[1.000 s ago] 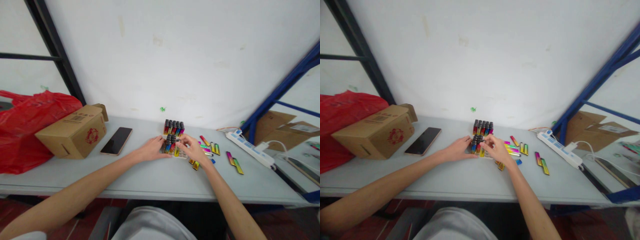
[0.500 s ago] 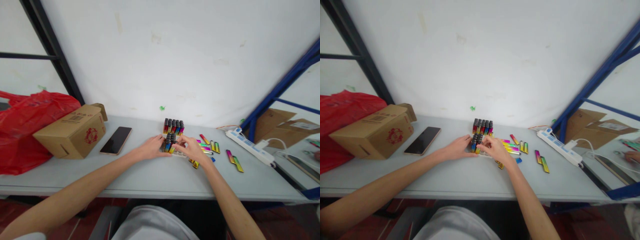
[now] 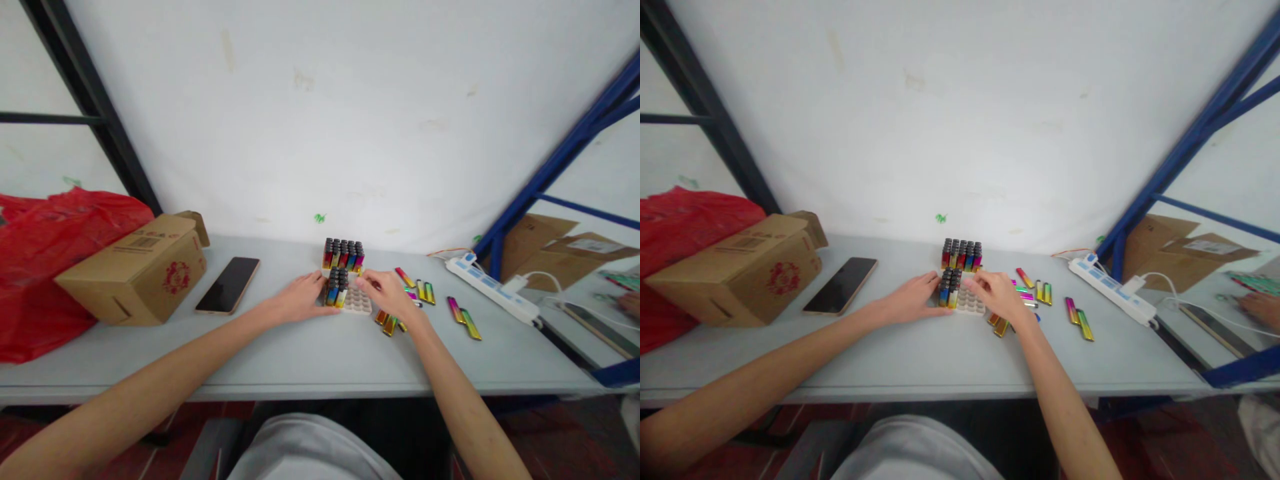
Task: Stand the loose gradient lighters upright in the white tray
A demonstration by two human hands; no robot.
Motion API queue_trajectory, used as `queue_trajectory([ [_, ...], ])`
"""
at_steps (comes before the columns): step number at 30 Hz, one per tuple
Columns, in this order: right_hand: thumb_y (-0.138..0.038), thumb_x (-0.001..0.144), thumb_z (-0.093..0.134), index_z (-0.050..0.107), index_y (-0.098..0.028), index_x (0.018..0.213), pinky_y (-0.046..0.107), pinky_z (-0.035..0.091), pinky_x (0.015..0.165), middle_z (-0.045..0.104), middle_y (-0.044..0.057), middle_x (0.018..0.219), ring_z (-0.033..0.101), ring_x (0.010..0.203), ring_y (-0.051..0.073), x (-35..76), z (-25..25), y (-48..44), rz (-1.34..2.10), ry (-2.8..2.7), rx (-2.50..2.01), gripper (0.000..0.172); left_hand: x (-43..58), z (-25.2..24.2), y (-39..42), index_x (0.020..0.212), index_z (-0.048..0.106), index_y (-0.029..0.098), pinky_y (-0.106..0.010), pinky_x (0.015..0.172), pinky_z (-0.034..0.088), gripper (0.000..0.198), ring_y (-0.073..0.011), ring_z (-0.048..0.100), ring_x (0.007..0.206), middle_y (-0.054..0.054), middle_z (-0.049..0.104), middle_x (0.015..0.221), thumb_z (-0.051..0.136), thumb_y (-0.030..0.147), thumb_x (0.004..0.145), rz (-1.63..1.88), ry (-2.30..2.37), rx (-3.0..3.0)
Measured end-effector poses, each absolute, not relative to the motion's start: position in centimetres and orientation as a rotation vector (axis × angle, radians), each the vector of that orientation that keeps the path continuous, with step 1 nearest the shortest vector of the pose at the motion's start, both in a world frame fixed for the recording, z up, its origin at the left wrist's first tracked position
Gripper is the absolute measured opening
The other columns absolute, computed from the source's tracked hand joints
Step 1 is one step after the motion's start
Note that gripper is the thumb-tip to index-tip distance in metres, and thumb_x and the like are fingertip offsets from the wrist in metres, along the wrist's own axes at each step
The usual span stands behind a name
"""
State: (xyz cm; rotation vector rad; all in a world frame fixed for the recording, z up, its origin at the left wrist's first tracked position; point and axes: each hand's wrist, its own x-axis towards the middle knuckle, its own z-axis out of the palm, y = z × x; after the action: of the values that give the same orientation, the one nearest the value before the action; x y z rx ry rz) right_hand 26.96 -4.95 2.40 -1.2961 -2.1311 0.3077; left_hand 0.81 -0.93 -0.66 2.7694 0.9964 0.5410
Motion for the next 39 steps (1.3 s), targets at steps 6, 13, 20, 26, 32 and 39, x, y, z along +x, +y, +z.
queue_trajectory([
  [6, -0.033, 0.100, 0.050, 0.074, -0.018, 0.099, 0.040, 0.049, 0.091, 0.075, 0.014, 0.099, 0.066, 0.094, 0.027, 34.5, 0.5, -2.3, -0.147, -2.028, -1.554, 0.028, 0.8, -0.6, -0.9, 0.128, 0.058, 0.016, -0.042, 0.097, 0.050, 0.070, -0.0342, 0.064, 0.113, -0.015, 0.063, 0.120, 0.058, 0.075, 0.090, 0.510, 0.998, 2.798],
  [13, -0.032, 0.096, 0.063, 0.079, -0.021, 0.109, 0.043, 0.052, 0.098, 0.077, 0.012, 0.115, 0.071, 0.108, 0.030, 36.0, -1.2, -0.8, 0.047, -2.189, -1.589, 0.024, 0.4, -0.2, -0.2, 0.133, 0.057, 0.015, -0.041, 0.101, 0.049, 0.072, -0.0342, 0.064, 0.116, -0.015, 0.062, 0.125, 0.061, 0.073, 0.090, 0.483, 0.888, 2.769],
  [20, -0.034, 0.097, 0.063, 0.079, -0.019, 0.101, 0.037, 0.053, 0.087, 0.076, 0.012, 0.099, 0.069, 0.091, 0.025, 35.2, -0.8, -0.7, 0.062, -2.202, -1.552, 0.022, 0.2, 0.0, -0.2, 0.137, 0.055, 0.015, -0.040, 0.106, 0.047, 0.073, -0.0335, 0.062, 0.120, -0.015, 0.061, 0.129, 0.061, 0.072, 0.090, 0.454, 0.868, 2.778],
  [26, -0.044, 0.106, 0.045, 0.068, -0.020, 0.121, 0.033, 0.050, 0.081, 0.074, 0.009, 0.100, 0.067, 0.084, 0.022, 33.6, 0.6, -2.0, 0.114, -1.989, -1.450, 0.037, 0.2, -0.1, -0.2, 0.136, 0.055, 0.016, -0.040, 0.106, 0.048, 0.073, -0.0331, 0.062, 0.119, -0.015, 0.060, 0.129, 0.061, 0.072, 0.090, 0.455, 0.873, 2.775],
  [32, -0.063, 0.098, 0.052, 0.073, -0.019, 0.110, 0.029, 0.041, 0.062, 0.066, 0.002, 0.069, 0.056, 0.061, 0.018, 31.5, 1.6, -2.8, 0.091, -1.847, -1.447, 0.050, 0.2, -0.1, -0.1, 0.135, 0.056, 0.017, -0.041, 0.107, 0.048, 0.071, -0.0333, 0.062, 0.120, -0.014, 0.061, 0.130, 0.062, 0.071, 0.090, 0.449, 0.874, 2.764],
  [39, -0.074, 0.095, 0.047, 0.050, -0.023, 0.066, 0.030, 0.039, 0.061, 0.058, 0.003, 0.067, 0.051, 0.064, 0.018, 30.5, 1.4, -2.5, 0.066, -1.753, -1.378, 0.059, 0.4, 0.1, 0.0, 0.134, 0.056, 0.017, -0.039, 0.109, 0.046, 0.072, -0.0328, 0.061, 0.123, -0.014, 0.062, 0.131, 0.063, 0.072, 0.089, 0.444, 0.877, 2.756],
])
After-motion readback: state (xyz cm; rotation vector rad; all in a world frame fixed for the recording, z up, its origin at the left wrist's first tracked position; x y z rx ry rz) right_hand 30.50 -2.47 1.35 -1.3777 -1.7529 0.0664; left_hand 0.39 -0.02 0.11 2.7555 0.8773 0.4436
